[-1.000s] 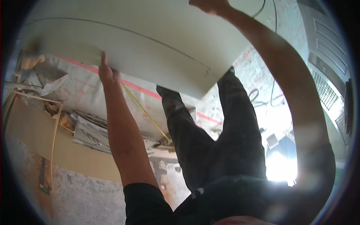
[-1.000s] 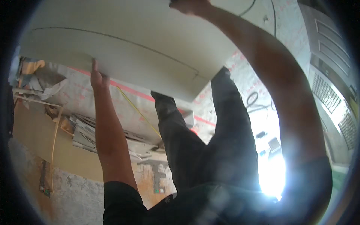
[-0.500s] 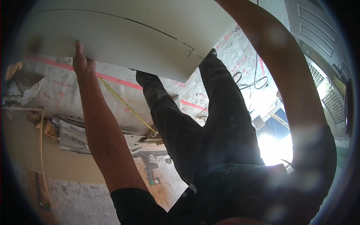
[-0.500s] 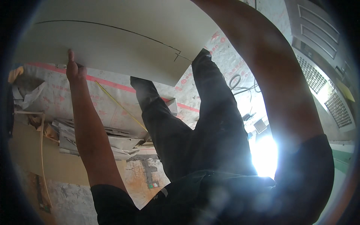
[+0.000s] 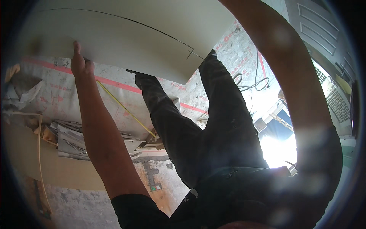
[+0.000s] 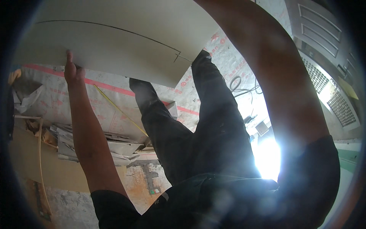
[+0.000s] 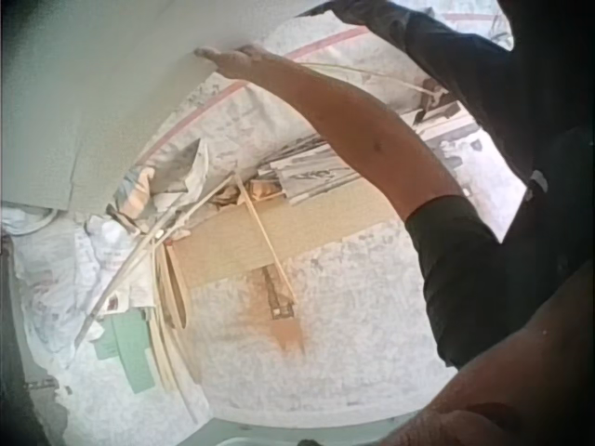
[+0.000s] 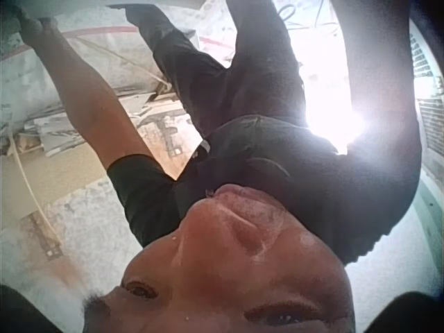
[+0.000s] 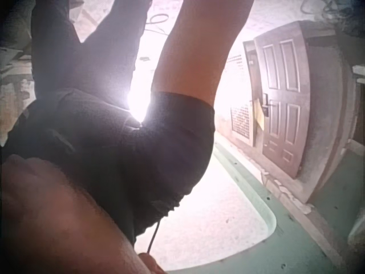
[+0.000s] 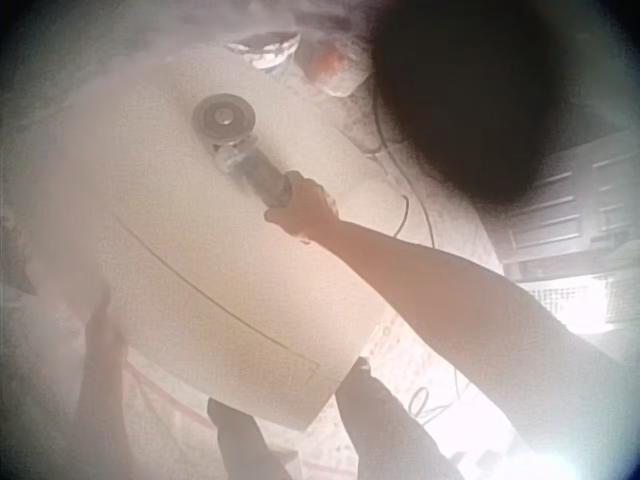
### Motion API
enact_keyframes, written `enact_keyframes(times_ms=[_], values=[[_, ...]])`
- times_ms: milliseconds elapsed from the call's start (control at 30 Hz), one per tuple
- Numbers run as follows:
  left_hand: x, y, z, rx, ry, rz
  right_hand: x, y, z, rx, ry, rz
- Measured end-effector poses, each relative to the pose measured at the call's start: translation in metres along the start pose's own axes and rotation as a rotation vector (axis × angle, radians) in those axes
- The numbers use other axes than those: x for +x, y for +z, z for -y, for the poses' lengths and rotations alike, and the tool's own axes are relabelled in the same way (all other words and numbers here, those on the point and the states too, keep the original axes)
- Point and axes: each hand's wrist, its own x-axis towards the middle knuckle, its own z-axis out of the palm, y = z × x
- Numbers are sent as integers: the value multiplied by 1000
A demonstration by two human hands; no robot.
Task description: Cutting a curved line into a large white construction panel using a handheld angle grinder.
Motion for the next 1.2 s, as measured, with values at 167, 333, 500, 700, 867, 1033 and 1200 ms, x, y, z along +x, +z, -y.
enact_keyframes(times_ms=[167, 333, 500, 700, 867, 1033, 1200], values=[[-1, 0, -1, 24, -3, 9, 2, 6, -4, -91, -92, -66], [2, -1, -2, 15, -24, 10, 3, 4, -4, -95, -84, -61], [-5, 3, -3, 30, -21, -14, 0, 1, -2, -71, -72, -42], [-2, 1, 3, 11, -17, 7, -3, -2, -3, -73, -31, -7], [8, -21, 0, 66, 0, -10, -13, 5, 14, -70, -10, 38], [9, 5, 21, 148, 79, -35, 16, -25, -31, 197, -50, 311], [-2, -12, -5, 131, 49, 20, -7, 17, 33, -15, 125, 53]])
